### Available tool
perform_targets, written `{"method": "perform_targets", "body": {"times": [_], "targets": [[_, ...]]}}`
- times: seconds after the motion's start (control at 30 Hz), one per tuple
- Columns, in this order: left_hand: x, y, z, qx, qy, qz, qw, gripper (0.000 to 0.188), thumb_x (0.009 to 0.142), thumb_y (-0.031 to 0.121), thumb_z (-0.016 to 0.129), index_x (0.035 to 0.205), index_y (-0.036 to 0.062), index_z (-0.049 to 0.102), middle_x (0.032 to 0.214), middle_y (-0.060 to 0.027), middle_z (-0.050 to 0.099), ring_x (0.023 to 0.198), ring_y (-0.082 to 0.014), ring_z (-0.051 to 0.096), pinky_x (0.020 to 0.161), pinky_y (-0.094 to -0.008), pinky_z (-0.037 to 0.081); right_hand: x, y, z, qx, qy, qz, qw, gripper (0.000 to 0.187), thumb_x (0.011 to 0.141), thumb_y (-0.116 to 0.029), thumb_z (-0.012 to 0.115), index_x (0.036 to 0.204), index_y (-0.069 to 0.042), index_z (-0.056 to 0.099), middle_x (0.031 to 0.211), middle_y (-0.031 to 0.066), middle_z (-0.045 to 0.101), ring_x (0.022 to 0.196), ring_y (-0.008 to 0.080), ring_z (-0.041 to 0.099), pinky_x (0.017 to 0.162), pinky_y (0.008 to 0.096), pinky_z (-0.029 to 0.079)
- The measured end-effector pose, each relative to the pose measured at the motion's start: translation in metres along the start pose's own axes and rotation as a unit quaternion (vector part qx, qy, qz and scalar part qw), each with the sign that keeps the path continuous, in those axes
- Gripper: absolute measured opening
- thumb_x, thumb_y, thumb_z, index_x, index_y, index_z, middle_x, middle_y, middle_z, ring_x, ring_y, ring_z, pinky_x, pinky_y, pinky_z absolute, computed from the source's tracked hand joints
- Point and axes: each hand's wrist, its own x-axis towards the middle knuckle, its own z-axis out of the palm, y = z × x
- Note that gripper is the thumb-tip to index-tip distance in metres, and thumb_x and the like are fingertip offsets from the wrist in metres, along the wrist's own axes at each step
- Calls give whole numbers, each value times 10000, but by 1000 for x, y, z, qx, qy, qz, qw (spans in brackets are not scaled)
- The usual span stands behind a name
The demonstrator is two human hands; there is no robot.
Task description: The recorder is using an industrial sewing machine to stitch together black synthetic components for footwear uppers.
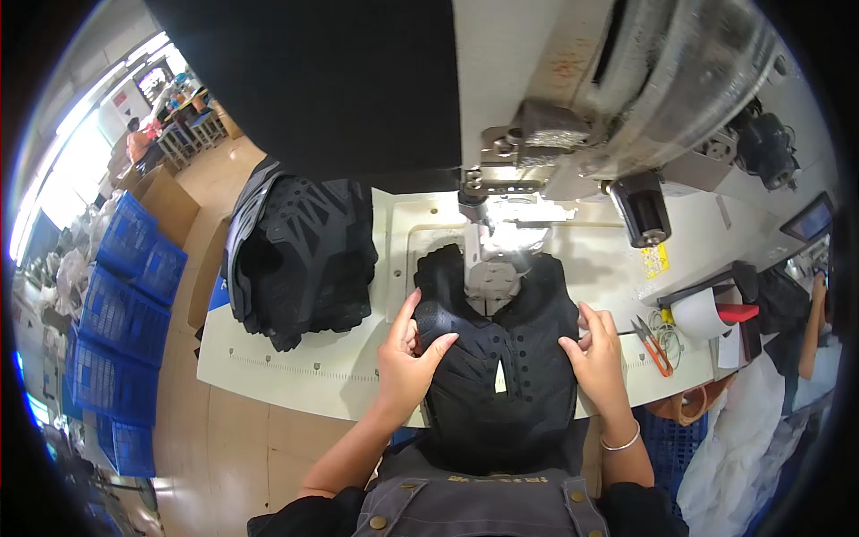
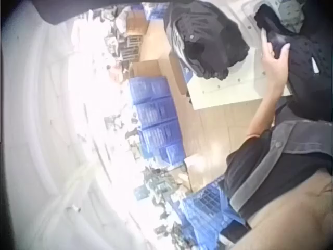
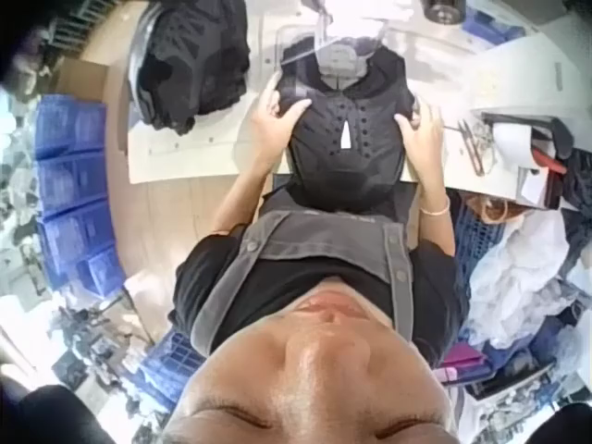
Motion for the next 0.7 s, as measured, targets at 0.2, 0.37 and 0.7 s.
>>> {"method": "perform_targets", "body": {"times": [0.2, 0.37, 0.7], "targets": [[-12, 16, -13, -196, -196, -135, 951, 348, 780, 207, 662, 1025, -25, 572, 911, -43, 616, 850, -114, 560, 783, -271, 451, 1, 5, -2, 2, 17, 23, 1000, 443, 665, 3, 681, 1080, 28, 531, 801, 85, 475, 572, 129, 461, 558, 254, 425], [-45, 1, -11, -38, -230, -35, 972, 387, 838, 256, 582, 1081, -39, 520, 1062, -113, 569, 988, -199, 524, 874, -304, 395, 1, 7, 4, 128, 77, 39, 988, 403, 682, 95, 609, 1071, 13, 543, 763, 12, 437, 572, 43, 399, 524, 156, 366], [-19, 61, -8, -462, -177, -150, 856, 319, 868, 19, 425, 1169, -81, 390, 1050, -213, 553, 975, -309, 565, 824, -410, 482, -28, 2, -43, 349, -232, 206, 884, 401, 910, -293, 405, 1045, 76, 487, 937, 150, 579, 711, 97, 577, 567, 218, 462]]}}
